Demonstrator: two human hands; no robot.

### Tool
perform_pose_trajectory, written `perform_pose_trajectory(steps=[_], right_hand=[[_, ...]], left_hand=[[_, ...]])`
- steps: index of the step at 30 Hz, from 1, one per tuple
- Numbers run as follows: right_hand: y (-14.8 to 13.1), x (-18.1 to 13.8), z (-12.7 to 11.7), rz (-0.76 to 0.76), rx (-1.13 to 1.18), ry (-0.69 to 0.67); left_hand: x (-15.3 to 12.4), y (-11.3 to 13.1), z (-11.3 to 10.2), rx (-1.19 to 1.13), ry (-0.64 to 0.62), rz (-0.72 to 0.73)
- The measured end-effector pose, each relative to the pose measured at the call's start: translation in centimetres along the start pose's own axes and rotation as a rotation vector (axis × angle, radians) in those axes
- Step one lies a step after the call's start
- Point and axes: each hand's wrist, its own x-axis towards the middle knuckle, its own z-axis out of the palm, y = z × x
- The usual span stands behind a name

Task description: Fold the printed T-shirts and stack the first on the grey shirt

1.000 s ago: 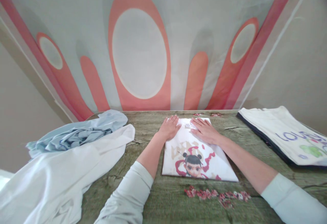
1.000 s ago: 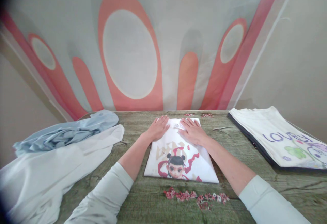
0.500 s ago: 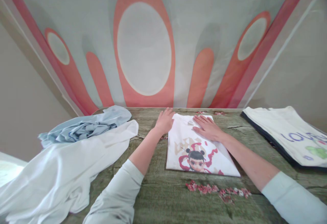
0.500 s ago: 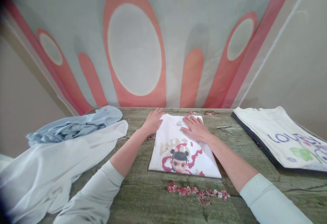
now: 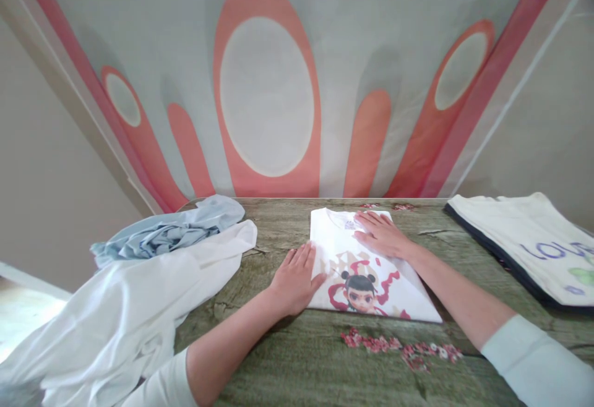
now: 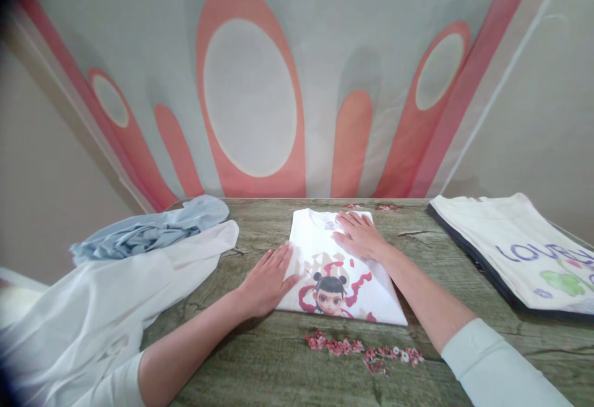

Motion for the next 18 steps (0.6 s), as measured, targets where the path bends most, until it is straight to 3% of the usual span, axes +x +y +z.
perform_pose_trajectory(steps=[4, 9, 13, 16, 18], right_hand=[[0.0, 0.0, 0.1, -0.003, -0.003, -0.002], [0.2, 0.0, 0.1, -0.014, 0.004, 0.015], [0.0, -0.1, -0.5, -0.006, 0.046, 0.155], [-2.1, -1.5, -1.3, -0.020, 0.091, 0.238], [-4.6, -3.3, -1.6, -0.090, 0.141, 0.208]], left_hand=[[0.0, 0.3, -0.3, 0.016, 0.084, -0.045], [-0.2, 2.6, -1.4, -0.076, 0.027, 0.279], [-0.2, 2.8, -1.7, -0.109, -0.037, 0.342], [-0.1, 2.4, -1.5, -0.106, -0.037, 0.317], [-0.1, 2.3, -1.2, -0.096, -0.027, 0.321]])
